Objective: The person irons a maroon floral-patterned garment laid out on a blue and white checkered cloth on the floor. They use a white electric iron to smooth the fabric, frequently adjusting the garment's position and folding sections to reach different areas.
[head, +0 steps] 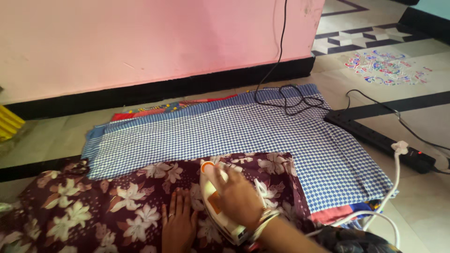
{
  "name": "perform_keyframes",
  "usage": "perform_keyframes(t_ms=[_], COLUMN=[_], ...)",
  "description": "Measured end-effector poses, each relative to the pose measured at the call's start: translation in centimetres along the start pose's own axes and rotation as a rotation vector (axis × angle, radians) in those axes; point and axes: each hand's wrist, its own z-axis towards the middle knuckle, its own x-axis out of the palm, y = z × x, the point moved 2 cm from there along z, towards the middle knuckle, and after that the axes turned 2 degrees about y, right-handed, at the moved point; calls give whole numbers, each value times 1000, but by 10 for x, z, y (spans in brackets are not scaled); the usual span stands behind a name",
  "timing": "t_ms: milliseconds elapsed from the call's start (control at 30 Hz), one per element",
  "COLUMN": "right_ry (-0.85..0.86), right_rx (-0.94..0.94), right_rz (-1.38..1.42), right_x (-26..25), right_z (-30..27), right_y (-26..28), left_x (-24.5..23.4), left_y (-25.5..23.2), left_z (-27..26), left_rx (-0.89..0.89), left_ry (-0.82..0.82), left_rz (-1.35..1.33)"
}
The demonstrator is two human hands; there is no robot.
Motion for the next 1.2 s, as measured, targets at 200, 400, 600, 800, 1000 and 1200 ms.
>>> perform_keyframes(t_ms=[200, 400, 600, 800, 1000, 1200], right_ry=[619, 553, 695, 528, 562, 637], right_rx=[237, 213, 400, 502, 197, 272], right_rz=[-34, -285, -340, -388, -396, -4], right_x=[3, 3, 10, 53, 92, 28], right_z=[16, 32, 41, 15, -10, -30], right_y=[18, -13, -71, -150, -205, -164], left_x=[-3, -25, -39, -42, -25, -33], left_y=[4, -6, -12, -12, 0, 65], left_z=[1, 1, -1, -3, 1, -2], left_rx=[45, 49, -12, 1, 50, 56], left_ry=[-122, -174, -10, -97, 225, 829], left_rz=[-72, -115, -116, -175, -229, -179])
